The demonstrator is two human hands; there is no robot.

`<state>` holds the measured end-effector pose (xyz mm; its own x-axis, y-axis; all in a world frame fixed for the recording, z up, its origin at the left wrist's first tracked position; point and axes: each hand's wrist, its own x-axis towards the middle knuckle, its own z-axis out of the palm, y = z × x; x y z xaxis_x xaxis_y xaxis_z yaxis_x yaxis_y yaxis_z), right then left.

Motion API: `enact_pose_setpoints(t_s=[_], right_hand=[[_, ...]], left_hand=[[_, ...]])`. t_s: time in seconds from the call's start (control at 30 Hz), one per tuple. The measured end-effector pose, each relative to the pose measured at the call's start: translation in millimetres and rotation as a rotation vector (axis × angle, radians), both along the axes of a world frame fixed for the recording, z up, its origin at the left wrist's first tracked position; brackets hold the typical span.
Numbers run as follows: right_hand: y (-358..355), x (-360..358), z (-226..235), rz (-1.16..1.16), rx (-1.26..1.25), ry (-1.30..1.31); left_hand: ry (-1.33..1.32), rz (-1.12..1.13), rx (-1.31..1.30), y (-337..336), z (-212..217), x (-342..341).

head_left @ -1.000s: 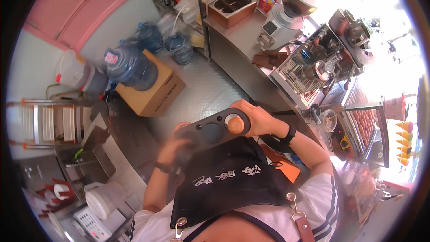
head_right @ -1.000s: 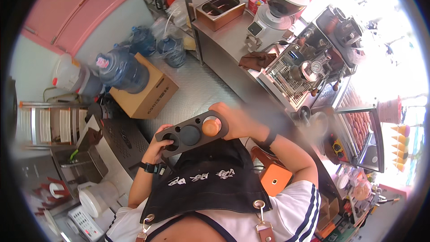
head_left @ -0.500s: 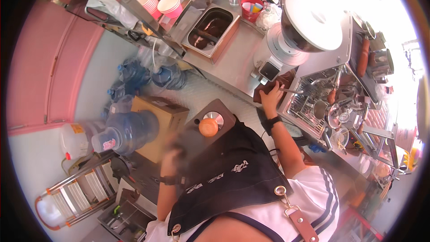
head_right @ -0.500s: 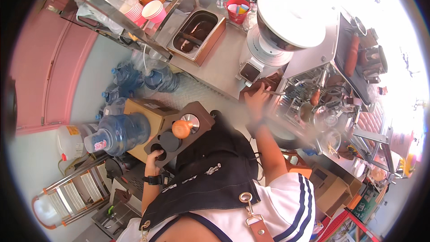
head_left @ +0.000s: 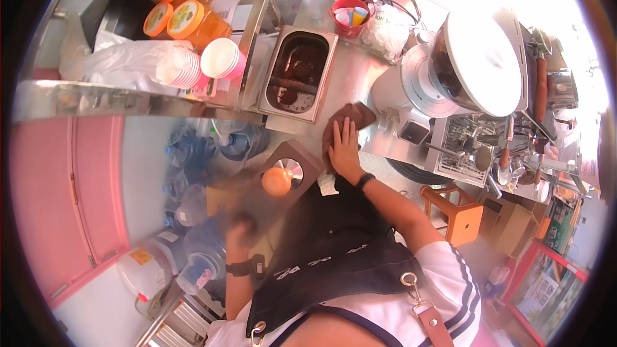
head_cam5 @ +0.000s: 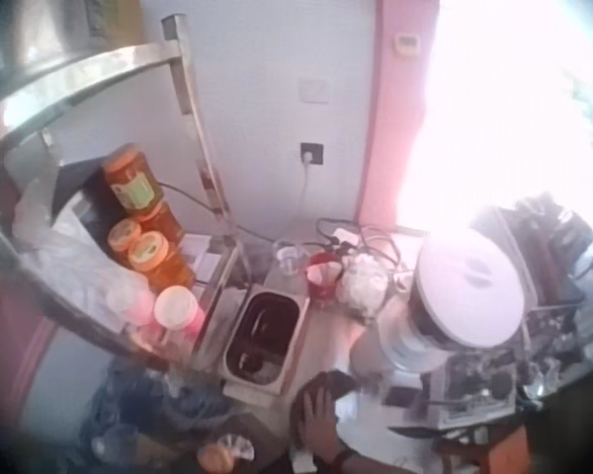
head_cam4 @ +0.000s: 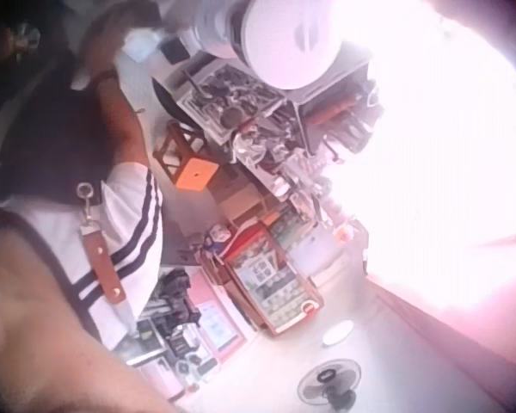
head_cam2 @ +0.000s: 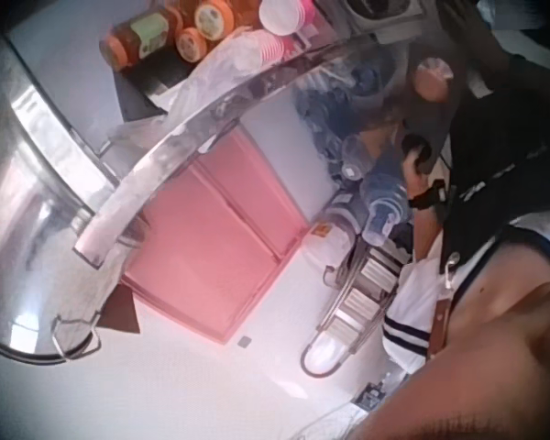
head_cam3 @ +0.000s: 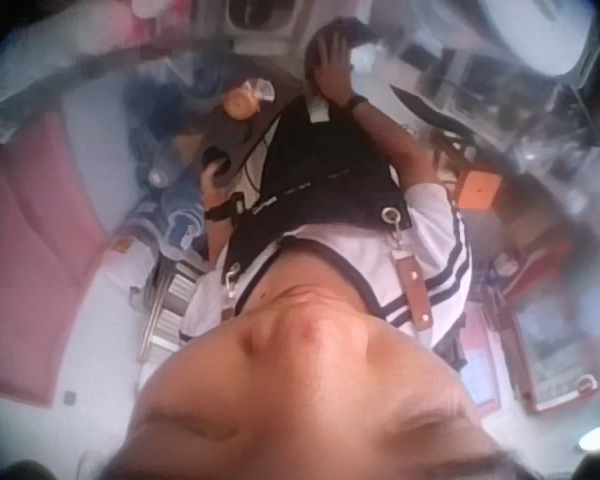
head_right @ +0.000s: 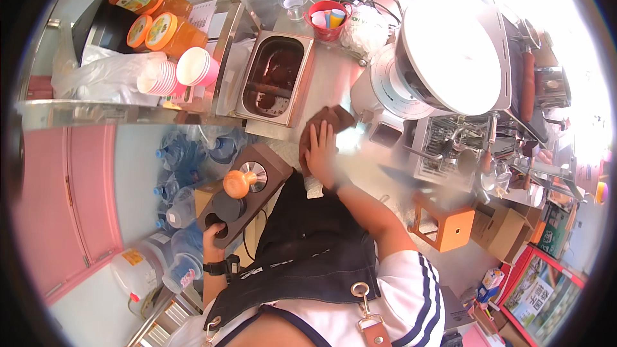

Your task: The person prepares a beverage by using a hand mixer to blend ingredients in a pitcher, rinsing the mixer in a sink, and then placing the covered pitcher into a refrigerator before cleaning the workstation.

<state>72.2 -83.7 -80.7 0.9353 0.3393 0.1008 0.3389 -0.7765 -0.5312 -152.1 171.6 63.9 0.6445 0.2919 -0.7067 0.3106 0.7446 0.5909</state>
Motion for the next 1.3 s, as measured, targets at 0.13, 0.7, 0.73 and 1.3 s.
enact_pose_setpoints(t_s=[0.13,0.7,0.73,1.3], right_hand=[[32,78,-30,-0.189,-0.239,-0.157],[-52,-16,24,0.028,-0.386,0.161],[-76,-22,14,0.030,-0.400,0.135],[-174,-57,-10,-0.078,-0.280,0.200]], left_hand=[[0.040,-0.085,0.298,21,4,20],[-0.034,-0.384,0.138,17,-8,67],[0.004,-0.367,0.070,9,-2,79],[-0.150,-0.198,-0.073,-118,-122,161]])
